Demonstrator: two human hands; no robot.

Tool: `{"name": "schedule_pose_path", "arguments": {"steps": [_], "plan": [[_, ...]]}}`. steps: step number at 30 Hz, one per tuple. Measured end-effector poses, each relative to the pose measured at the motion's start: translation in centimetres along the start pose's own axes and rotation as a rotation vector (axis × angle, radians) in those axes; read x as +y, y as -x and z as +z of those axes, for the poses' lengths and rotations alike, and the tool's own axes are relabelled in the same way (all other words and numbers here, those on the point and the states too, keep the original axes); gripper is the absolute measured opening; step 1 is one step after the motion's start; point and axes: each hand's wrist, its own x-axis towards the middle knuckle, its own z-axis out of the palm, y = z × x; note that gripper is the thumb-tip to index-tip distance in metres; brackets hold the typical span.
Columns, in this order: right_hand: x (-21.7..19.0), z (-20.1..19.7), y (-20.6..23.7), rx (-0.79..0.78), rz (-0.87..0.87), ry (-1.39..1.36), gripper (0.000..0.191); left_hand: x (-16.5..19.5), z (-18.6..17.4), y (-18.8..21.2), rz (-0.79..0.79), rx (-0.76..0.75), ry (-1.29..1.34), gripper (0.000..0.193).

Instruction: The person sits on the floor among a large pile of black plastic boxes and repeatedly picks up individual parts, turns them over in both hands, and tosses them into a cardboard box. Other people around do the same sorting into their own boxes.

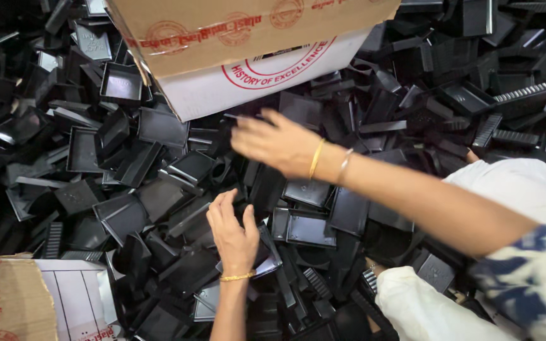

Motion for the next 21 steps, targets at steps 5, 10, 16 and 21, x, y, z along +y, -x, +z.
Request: {"name": "schedule_pose_path", "arguments": {"steps": [5,10,16,21], "plan": [[-4.4,7.5,2.8,-0.06,0.117,-0.057,0.047,0.9,-0.2,-0.1,0.042,0.002,0.079,0.045],[-3.9,6.3,2.9,0.088,0.095,-0.12,0.037,1.0,-0.6,-0.4,0.052,0.016,0.129,0.055],[-5.8,1.3,2.5,0.235,-0.074,-0.349,0.038,0.2,-0.6,-0.8,-0.269,-0.375,0.647,0.068],[-5.9,0.5,0.4,0.319,-0.167,-0.451,0.038,-0.9,-2.5,-0.4,-0.335,-0.522,1.235,0.086]]}}
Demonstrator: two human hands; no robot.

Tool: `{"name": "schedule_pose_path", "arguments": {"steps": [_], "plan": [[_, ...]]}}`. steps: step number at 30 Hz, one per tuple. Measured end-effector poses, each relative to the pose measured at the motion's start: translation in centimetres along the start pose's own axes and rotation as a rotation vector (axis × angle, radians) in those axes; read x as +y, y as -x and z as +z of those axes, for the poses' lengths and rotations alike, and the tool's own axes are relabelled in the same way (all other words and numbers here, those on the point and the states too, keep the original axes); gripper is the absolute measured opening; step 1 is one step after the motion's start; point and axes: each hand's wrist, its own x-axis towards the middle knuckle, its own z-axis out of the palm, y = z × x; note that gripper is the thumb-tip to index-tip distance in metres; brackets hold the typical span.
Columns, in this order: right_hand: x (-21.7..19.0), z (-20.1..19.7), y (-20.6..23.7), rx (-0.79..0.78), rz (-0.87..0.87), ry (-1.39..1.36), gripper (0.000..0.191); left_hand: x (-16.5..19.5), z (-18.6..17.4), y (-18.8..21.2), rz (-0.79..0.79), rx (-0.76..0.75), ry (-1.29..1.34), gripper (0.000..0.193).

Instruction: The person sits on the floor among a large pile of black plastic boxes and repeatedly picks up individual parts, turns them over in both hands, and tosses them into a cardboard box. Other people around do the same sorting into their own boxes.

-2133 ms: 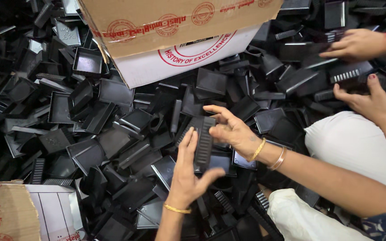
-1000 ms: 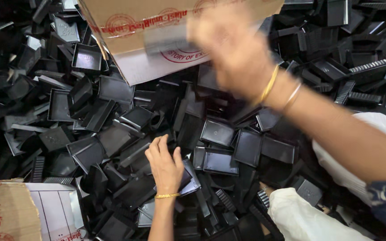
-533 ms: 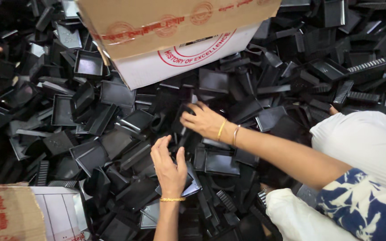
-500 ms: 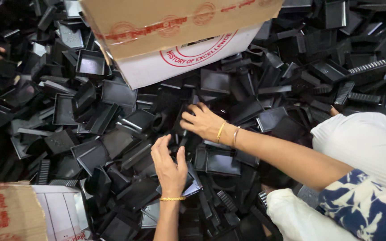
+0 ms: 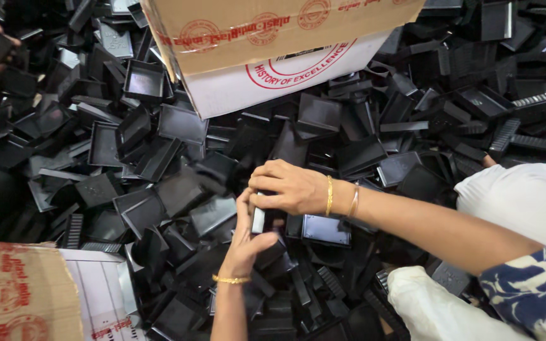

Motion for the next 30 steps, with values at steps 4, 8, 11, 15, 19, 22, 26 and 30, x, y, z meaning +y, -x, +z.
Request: {"name": "schedule_pose_path", "arguments": {"steps": [4,8,11,15,19,22,26,30], "plan": [[1.2,1.7,-0.7,-0.022,-0.025,-0.24,0.044,-0.3,-0.6,0.0,-0.099,0.212,0.097,0.068],[3.9,4.3,-0.9,0.12,0.349,-0.621,0.068,-0.7,-1.3,-0.4,0.122,0.446,0.107,0.057],[8.5,5.8,-0.9,0.071,0.544,-0.271,0.09,-0.3,-1.7,0.1,0.247,0.511,0.135,0.055],[12.1,8.1,0.1,-0.246,0.86,-0.274,0.094,0.3,-1.3,0.5,0.309,0.492,0.218,0.055],[10.8,10.0,1.0,-0.351,0.947,-0.135,0.07,0.3,-0.8,0.3,0.338,0.496,0.268,0.054],[8.1,10.0,2.0,-0.236,0.913,-0.08,0.047,0.3,-0.8,0.2,0.348,0.488,0.192,0.055],[4.0,6.4,3.0,0.105,0.609,-0.154,0.034,0.7,-1.1,0.3,0.442,0.532,-0.068,0.06],[-0.4,1.3,3.8,0.112,0.795,-0.571,0.025,2.6,-0.4,0.4,0.551,0.497,-0.229,0.06]]}}
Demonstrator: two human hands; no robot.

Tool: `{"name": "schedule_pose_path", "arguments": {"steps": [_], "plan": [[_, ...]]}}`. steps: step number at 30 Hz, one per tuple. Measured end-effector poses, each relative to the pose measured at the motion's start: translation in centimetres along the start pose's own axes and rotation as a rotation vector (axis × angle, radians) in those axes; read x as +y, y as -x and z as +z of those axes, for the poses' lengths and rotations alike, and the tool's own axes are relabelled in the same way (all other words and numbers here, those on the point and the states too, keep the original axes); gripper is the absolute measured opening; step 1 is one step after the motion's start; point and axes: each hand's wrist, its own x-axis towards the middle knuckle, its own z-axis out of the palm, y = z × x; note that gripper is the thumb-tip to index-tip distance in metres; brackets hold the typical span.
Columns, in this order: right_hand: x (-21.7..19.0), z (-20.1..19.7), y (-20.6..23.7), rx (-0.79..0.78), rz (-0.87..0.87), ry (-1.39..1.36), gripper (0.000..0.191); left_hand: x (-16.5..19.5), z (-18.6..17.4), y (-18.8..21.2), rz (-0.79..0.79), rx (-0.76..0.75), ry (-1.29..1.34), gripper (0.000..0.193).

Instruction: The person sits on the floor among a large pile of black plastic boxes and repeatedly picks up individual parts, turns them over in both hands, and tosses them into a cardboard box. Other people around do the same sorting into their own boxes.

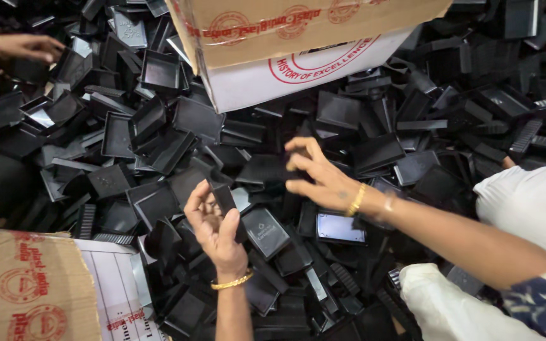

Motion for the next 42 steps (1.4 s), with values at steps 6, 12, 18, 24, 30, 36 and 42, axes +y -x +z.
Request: {"name": "schedule_pose_path", "arguments": {"steps": [6,12,18,24,30,36,42], "plan": [[-4.6,-1.7,3.6,-0.057,0.054,-0.278,0.034,3.4,2.2,-0.5,0.009,-0.441,-0.368,0.053],[-5.7,-2.5,5.1,-0.007,0.198,-0.608,0.069,3.6,4.8,0.5,-0.004,-0.586,-0.434,0.055],[-4.0,-1.5,6.6,0.07,0.222,-0.64,0.073,3.7,7.0,2.3,0.081,-0.514,-0.392,0.059],[-4.1,-1.5,5.8,0.338,0.379,-0.968,0.054,3.1,6.1,2.5,0.322,-0.432,-0.612,0.055],[-7.9,-5.8,3.8,0.036,0.148,-0.363,0.042,2.7,4.2,2.8,-0.101,-0.261,-0.563,0.043],[-13.8,-12.6,-1.6,0.419,-0.517,0.628,0.033,2.2,4.3,0.8,0.054,-0.214,-0.364,0.052],[-10.9,-15.4,-3.3,0.542,-0.444,0.912,0.054,1.9,3.4,0.1,0.056,-0.127,-0.502,0.031]]}}
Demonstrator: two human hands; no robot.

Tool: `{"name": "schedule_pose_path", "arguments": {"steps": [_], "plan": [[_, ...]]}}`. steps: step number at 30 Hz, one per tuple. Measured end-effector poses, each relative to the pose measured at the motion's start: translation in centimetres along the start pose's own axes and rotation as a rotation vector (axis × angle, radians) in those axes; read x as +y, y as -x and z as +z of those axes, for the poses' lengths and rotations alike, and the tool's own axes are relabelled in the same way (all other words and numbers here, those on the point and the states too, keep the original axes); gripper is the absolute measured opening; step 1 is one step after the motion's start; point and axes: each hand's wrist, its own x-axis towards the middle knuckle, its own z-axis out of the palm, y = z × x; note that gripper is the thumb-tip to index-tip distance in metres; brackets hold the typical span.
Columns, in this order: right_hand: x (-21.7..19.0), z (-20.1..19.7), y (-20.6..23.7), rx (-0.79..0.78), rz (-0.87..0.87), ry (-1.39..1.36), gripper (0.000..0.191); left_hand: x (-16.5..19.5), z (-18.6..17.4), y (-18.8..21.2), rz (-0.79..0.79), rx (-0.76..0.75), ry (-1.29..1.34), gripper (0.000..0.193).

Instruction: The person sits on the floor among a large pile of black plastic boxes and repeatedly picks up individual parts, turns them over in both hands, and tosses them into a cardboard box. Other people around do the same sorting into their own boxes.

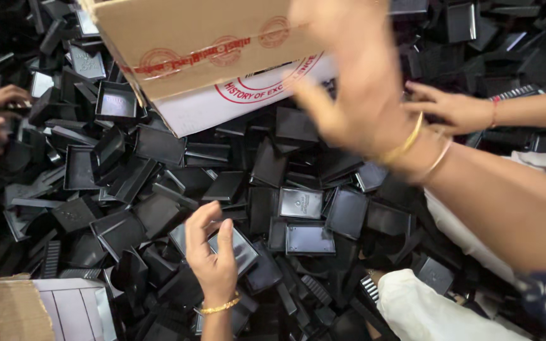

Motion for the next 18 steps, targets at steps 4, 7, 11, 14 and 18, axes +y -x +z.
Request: {"name": "schedule_pose_path", "arguments": {"steps": [4,7,11,14,18], "plan": [[-3.3,6.5,8.8,-0.734,0.087,-0.123,0.058,-1.0,0.8,1.1,-0.079,-0.04,-0.054,0.021],[-6.4,9.4,15.5,-0.985,0.124,-0.223,0.089,-1.1,1.1,1.4,-0.029,-0.109,-0.067,0.016],[-6.6,10.4,19.0,-0.743,0.26,-0.252,0.081,-0.9,1.6,1.5,-0.073,-0.148,-0.066,0.02],[-5.7,10.3,18.8,-0.636,0.481,-0.398,0.066,-1.0,2.2,1.9,-0.16,-0.202,-0.057,0.027],[-6.2,10.6,18.3,-0.646,0.757,-0.671,0.066,-1.2,3.5,2.7,-0.303,-0.315,-0.143,0.05]]}}
